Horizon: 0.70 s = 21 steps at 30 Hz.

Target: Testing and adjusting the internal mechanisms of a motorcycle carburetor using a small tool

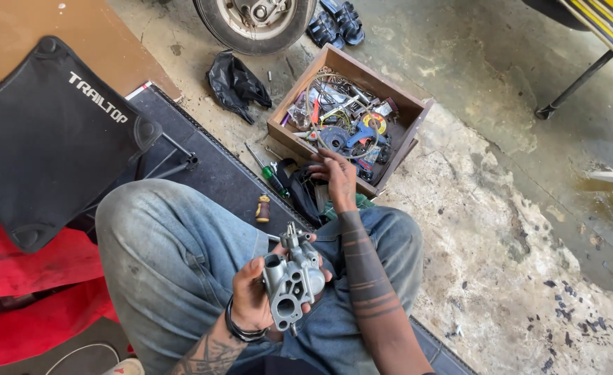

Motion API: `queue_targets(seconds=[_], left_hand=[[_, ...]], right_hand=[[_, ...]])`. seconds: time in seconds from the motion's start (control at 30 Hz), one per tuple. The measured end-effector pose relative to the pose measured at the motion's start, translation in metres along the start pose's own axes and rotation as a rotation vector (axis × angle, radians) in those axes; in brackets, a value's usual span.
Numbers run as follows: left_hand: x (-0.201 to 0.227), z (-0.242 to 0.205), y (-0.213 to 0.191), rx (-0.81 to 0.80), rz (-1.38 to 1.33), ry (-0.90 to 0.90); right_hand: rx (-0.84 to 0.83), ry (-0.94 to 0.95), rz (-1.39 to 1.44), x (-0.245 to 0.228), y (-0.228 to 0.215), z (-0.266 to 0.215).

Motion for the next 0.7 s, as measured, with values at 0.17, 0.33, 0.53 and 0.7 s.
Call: queue_targets(seconds=[0.17,0.33,0.53,0.7], left_hand=[[0.004,-0.016,0.013,-0.068,-0.033,0.036],[0.009,-0.038,0.008,-0.055,0.002,0.016],[0.068,0.005,0.007,0.079,0.414,0.251],[0.128,0.089,0.027,0.288,0.517,0.204]], right_hand=[[0.077,0.085,0.217,-0.022,-0.003,-0.013],[-0.096,0.069,0.555,-0.036,-0.004,-0.024],[-0.180,0.072,0.385,-0.033,-0.001,-0.035],[-0.122,0.109,0.275,0.001,-0.026,-0.021]])
Point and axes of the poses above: each hand's wrist, its own z-axis towards the middle knuckle, its own y-axis out of the palm, x = y × z, the point moved 8 cm from there along z, towards the middle knuckle, and after that the axes turned 9 degrees about z, right-handed, at the moved point
